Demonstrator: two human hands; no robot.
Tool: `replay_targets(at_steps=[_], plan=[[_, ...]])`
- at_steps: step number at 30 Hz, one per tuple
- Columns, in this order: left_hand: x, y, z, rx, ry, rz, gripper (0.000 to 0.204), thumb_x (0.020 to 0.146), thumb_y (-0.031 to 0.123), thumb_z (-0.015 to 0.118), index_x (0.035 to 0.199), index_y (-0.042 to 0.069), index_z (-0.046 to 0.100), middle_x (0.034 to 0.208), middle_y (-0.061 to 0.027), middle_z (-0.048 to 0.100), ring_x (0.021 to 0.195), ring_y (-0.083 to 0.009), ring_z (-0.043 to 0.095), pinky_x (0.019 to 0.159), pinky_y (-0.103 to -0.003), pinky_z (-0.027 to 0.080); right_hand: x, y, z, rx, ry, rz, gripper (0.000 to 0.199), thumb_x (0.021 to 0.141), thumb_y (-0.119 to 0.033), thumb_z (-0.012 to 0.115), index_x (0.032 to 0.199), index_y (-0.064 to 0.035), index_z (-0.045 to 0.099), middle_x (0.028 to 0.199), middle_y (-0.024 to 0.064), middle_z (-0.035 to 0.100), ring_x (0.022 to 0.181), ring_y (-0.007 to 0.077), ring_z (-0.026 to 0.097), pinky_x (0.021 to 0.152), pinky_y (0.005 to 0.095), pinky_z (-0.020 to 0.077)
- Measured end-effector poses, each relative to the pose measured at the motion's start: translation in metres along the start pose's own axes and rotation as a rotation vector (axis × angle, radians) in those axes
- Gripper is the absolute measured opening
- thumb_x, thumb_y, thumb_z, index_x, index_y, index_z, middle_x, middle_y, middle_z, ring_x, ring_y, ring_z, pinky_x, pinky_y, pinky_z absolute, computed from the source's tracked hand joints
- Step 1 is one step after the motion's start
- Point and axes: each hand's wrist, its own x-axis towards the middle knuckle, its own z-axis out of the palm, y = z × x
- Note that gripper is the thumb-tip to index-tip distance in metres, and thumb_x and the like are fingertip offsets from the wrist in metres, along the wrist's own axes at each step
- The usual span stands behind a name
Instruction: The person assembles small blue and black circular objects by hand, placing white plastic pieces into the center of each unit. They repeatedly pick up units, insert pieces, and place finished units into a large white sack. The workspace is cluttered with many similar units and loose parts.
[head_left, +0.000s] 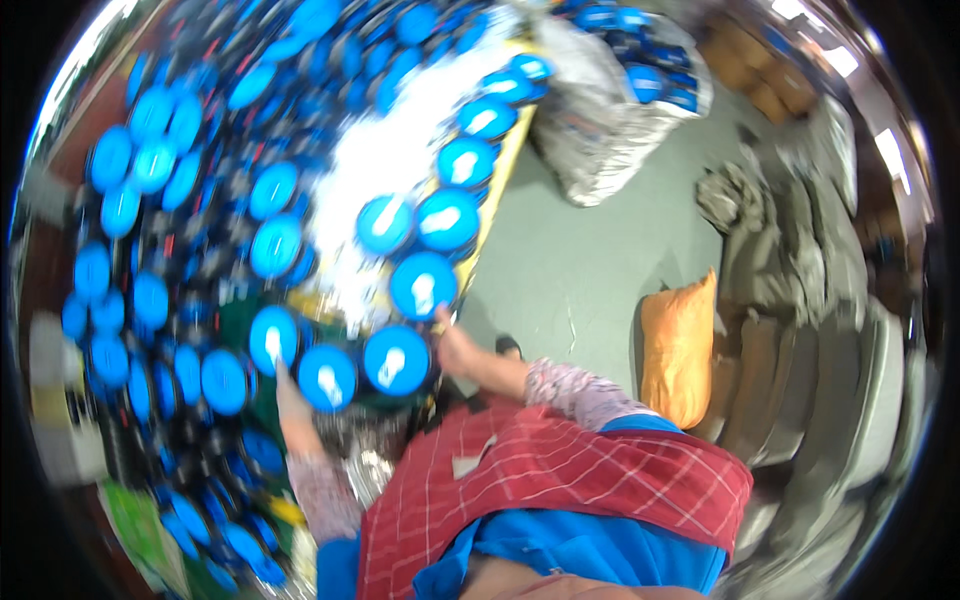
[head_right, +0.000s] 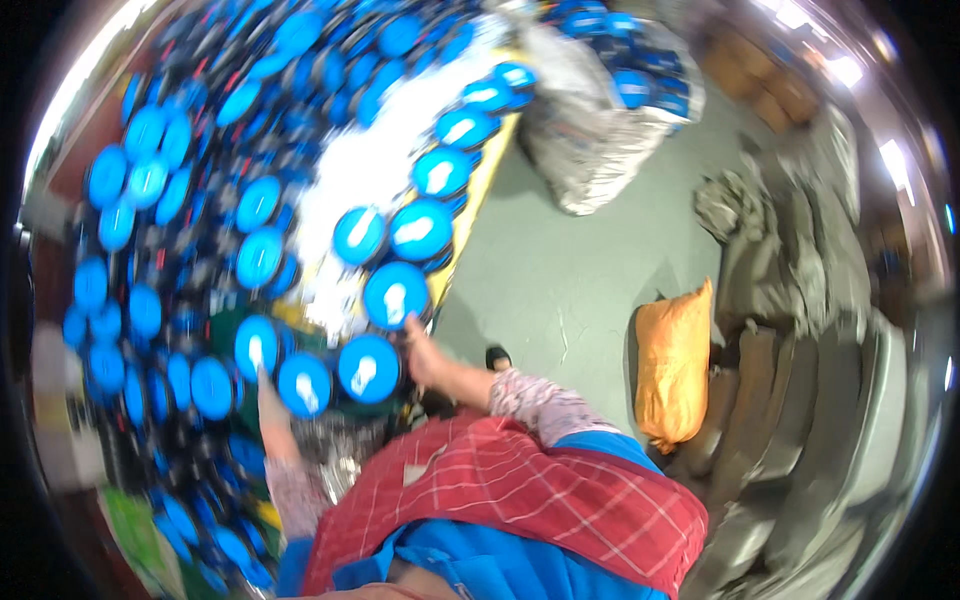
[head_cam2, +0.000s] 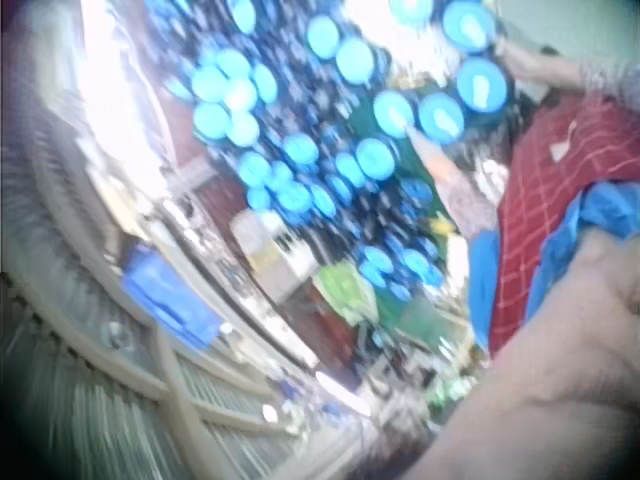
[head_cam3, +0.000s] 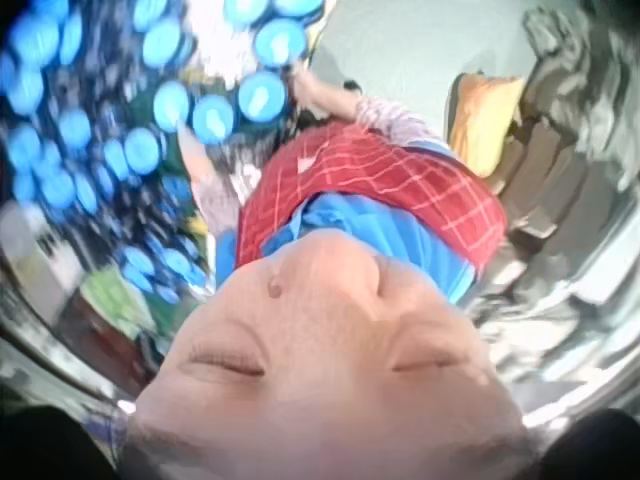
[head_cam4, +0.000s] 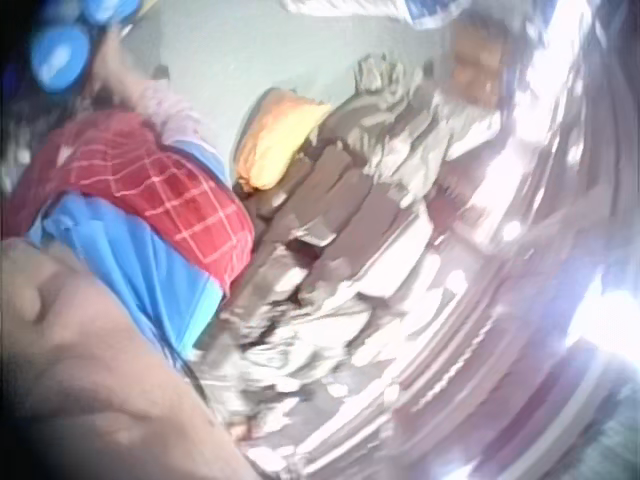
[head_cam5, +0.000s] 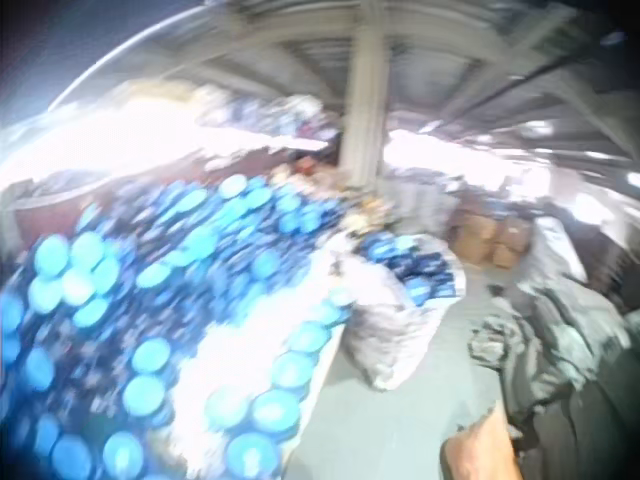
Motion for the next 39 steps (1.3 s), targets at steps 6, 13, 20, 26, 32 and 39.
replay_targets(at_steps=[6,13,20,26,32,39], plan=[[-0.006,0.016,0.007,-0.583,0.287,-0.335,0.056,0.102,0.042,0.049,0.131,-0.005,0.054,0.124,-0.0142,0.062,0.107,-0.0248,0.062,0.092,-0.038,0.051,-0.077,-0.097,-0.015,-0.355,0.097,-0.124,0.072,0.095,-0.045,0.061,0.146,-0.0024,0.035,0.136,0.0173,0.05,0.119,0.0256,0.052,0.1,0.0423,0.0473],[-0.027,0.139,0.127,-0.303,0.717,0.037,0.055,0.094,0.034,0.066,0.13,-0.006,0.054,0.123,-0.0172,0.061,0.099,-0.0269,0.064,0.085,-0.037,0.055,-0.188,-0.271,-0.148,-0.425,0.397,-0.637,0.053,0.092,-0.031,0.07,0.131,0.0002,0.05,0.11,0.0085,0.063,0.098,0.0141,0.058,0.084,0.0303,0.0509],[0.059,0.254,0.338,-0.114,0.426,0.194,0.037,0.095,0.019,0.061,0.121,-0.007,0.057,0.117,-0.0138,0.063,0.1,-0.0213,0.059,0.088,-0.035,0.049,-0.289,-0.427,-0.237,-1.026,0.665,-0.926,0.042,0.086,-0.026,0.074,0.117,-0.0001,0.062,0.102,0.015,0.071,0.092,0.0226,0.068,0.083,0.0351,0.052],[0.184,0.328,0.511,-0.074,-0.082,0.264,0.038,0.093,0.011,0.058,0.127,-0.006,0.056,0.12,-0.0106,0.063,0.105,-0.0181,0.057,0.094,-0.032,0.044,-0.32,-0.552,-0.26,-1.205,1.021,-1.12,0.036,0.082,-0.026,0.076,0.1,0.0019,0.062,0.084,0.0179,0.063,0.074,0.0317,0.062,0.068,0.0393,0.0497],[0.324,0.439,0.702,0.009,-0.08,0.608,0.037,0.083,0.014,0.072,0.115,-0.004,0.064,0.105,-0.013,0.071,0.093,-0.0202,0.066,0.086,-0.034,0.05,-0.326,-0.737,-0.215,-1.128,1.056,-1.573,0.027,0.079,-0.013,0.076,0.098,-0.0005,0.062,0.078,0.0077,0.059,0.065,0.017,0.055,0.061,0.0314,0.0461],[0.512,0.477,0.919,0.463,0.284,1.266,0.047,0.077,0.036,0.08,0.109,0.004,0.068,0.081,-0.0142,0.066,0.078,-0.0299,0.065,0.072,-0.039,0.052,-0.234,-1.003,-0.145,-1.528,1.073,-2.08,0.039,0.076,-0.022,0.083,0.105,-0.0036,0.064,0.081,0.014,0.065,0.062,0.0279,0.065,0.059,0.0359,0.0525]])
